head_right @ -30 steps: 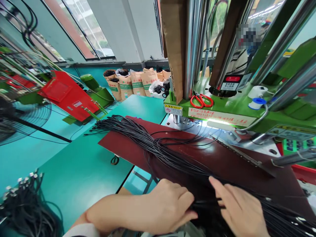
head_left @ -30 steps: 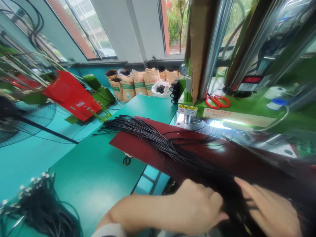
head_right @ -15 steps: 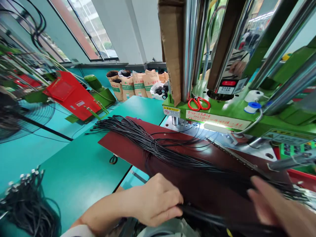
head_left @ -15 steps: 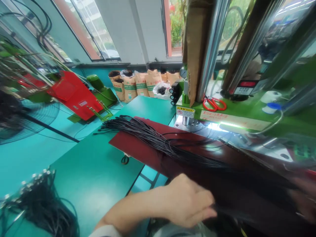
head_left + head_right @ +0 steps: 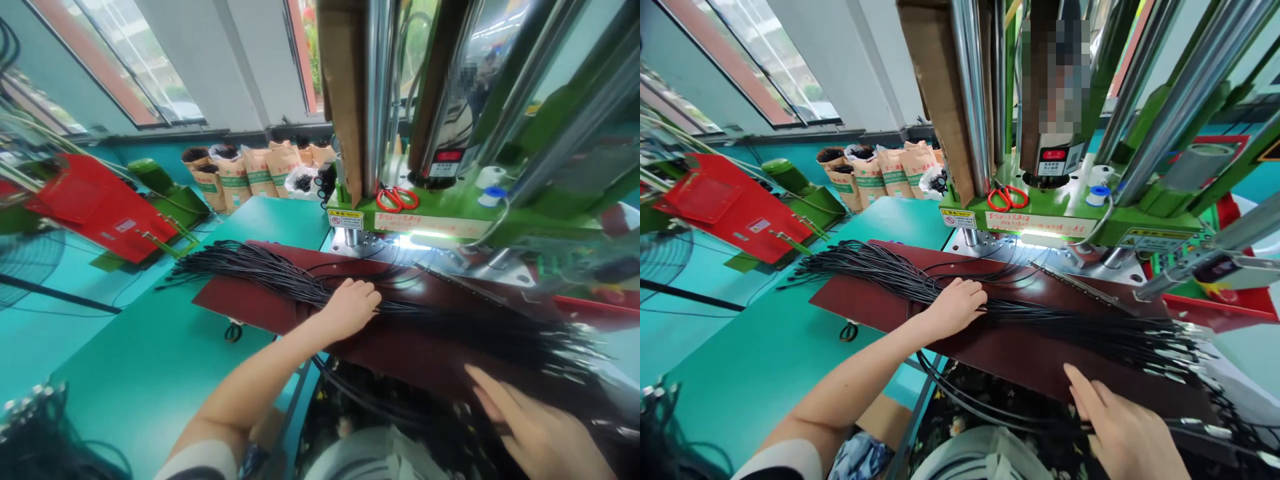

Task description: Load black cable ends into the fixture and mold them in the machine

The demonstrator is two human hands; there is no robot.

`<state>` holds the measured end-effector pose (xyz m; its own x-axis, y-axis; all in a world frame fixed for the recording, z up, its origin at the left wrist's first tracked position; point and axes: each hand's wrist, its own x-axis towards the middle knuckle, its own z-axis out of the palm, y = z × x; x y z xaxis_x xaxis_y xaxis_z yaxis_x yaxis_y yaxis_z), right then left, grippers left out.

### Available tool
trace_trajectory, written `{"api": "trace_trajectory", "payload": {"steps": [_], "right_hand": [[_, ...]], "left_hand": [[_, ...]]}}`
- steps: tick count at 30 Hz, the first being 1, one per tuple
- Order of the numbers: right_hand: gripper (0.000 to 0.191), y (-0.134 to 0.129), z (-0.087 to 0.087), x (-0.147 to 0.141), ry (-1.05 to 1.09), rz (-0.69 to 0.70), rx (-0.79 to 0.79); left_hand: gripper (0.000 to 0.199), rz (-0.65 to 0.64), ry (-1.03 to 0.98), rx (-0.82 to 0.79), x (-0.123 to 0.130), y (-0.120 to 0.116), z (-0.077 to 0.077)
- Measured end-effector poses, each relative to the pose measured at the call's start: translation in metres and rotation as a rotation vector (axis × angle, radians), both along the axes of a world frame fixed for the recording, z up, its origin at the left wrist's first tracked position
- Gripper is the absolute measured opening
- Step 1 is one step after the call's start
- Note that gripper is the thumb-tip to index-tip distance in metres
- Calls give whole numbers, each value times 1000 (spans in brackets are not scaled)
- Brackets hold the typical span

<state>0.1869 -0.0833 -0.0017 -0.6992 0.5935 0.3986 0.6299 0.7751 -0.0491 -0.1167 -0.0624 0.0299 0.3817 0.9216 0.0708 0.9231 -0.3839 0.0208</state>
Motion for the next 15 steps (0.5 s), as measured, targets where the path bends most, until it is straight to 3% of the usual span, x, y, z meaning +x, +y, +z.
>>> {"api": "trace_trajectory", "payload": {"steps": [2, 4, 6, 8, 11, 15], "right_hand": [[39, 5, 6, -4, -43, -19, 9], [41, 9, 12, -13, -5, -153, 54], [44, 17, 16, -23, 22, -286, 135], [47, 27, 18, -33, -19, -316, 209], [43, 43, 14, -39, -99, -251, 251], [32, 52, 6, -42, -113, -96, 180]], "left_hand": [[14, -57, -122, -96, -8, 4, 12], [21, -89, -281, -156, -16, 0, 26], [28, -128, -410, -156, -23, -10, 39], [31, -206, -455, -115, -29, -25, 44], [28, -304, -356, -42, -36, -55, 32], [24, -247, -207, 6, -46, -92, 2]]}}
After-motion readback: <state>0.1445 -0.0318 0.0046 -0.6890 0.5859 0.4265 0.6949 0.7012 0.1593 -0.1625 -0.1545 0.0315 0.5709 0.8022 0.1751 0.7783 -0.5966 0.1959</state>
